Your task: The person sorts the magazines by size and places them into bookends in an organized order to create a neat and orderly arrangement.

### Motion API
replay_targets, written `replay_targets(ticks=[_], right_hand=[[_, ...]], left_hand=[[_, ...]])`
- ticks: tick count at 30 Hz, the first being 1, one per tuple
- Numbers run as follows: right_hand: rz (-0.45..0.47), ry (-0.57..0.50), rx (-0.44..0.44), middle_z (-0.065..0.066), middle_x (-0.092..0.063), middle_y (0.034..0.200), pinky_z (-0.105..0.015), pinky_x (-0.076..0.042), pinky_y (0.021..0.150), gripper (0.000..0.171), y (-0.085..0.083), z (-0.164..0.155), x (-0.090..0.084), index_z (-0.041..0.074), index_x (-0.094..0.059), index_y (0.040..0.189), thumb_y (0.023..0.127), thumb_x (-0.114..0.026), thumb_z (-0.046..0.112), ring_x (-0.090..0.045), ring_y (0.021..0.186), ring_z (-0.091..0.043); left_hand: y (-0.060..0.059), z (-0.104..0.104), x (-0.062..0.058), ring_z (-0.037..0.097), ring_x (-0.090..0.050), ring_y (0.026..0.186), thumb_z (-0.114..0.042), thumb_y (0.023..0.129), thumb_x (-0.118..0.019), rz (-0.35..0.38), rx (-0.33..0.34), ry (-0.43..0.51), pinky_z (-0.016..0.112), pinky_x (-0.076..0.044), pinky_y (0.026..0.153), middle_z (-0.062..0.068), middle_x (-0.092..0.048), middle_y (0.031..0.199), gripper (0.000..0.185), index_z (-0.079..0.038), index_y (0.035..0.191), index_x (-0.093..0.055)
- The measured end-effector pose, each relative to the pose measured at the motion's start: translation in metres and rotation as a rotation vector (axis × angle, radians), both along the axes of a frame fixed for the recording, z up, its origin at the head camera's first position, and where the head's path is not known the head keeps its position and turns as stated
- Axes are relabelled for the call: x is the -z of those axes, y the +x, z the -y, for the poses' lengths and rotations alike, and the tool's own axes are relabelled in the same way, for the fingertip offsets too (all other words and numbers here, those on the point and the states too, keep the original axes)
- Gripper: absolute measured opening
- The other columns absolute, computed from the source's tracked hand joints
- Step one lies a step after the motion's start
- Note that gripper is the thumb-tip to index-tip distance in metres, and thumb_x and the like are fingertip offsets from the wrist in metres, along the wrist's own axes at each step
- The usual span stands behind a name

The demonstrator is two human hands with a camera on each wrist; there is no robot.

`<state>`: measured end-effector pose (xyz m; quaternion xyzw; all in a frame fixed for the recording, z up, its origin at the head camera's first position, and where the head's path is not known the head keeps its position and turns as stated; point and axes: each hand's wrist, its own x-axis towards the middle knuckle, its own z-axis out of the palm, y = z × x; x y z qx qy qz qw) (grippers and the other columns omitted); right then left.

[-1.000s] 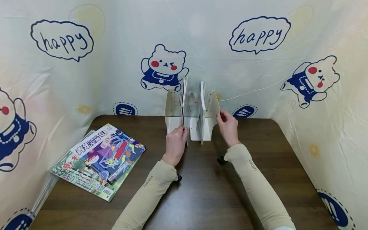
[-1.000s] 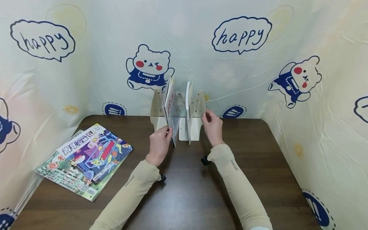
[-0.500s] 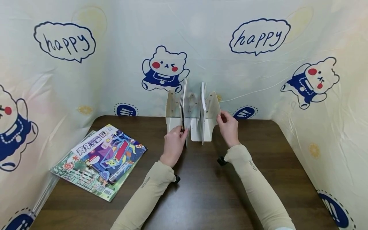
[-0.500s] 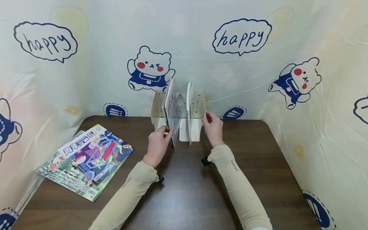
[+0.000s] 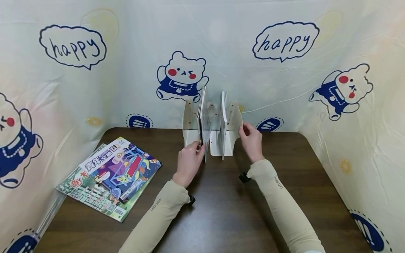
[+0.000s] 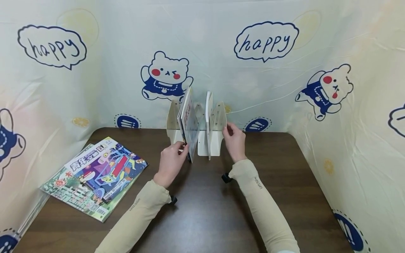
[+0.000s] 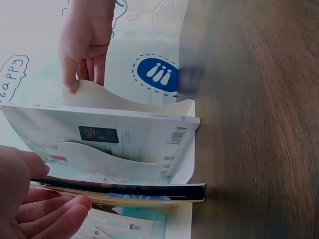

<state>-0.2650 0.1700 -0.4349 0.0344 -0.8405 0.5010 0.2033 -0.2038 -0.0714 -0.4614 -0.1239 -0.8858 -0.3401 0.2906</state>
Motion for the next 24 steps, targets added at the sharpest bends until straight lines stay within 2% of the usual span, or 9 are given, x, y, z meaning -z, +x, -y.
replay_targets(ticks=[4,14,24], right_hand=[[-0.002,0.003,0.002,-0.02,-0.074,0.113,-0.045,-0.061,0.08,0.029,0.0,0.0,-0.001,-0.002,-0.071,0.127,0.103,-0.065,0.012,-0.069,0.093,-0.031],[-0.008,0.012,0.004,-0.019,-0.074,0.112,-0.039,-0.059,0.077,0.028,-0.001,0.0,0.0,-0.001,-0.071,0.127,0.103,-0.065,0.012,-0.069,0.093,-0.03],[0.003,0.01,-0.003,-0.02,-0.073,0.113,-0.044,-0.06,0.081,0.029,-0.001,0.0,0.0,-0.001,-0.07,0.128,0.104,-0.063,0.013,-0.068,0.093,-0.03]], left_hand=[[0.005,0.006,-0.003,0.023,-0.076,0.073,-0.015,0.101,-0.068,0.011,0.004,-0.01,0.043,-0.062,0.065,0.011,-0.077,0.084,0.016,-0.002,0.095,-0.075],[0.018,0.028,-0.01,0.023,-0.076,0.074,-0.015,0.1,-0.068,0.07,0.002,-0.025,0.043,-0.063,0.066,0.013,-0.078,0.087,0.017,-0.001,0.097,-0.077],[0.028,0.062,-0.012,0.024,-0.07,0.071,-0.019,0.099,-0.072,0.183,-0.074,-0.016,0.042,-0.064,0.069,0.013,-0.076,0.089,0.019,0.0,0.103,-0.076]])
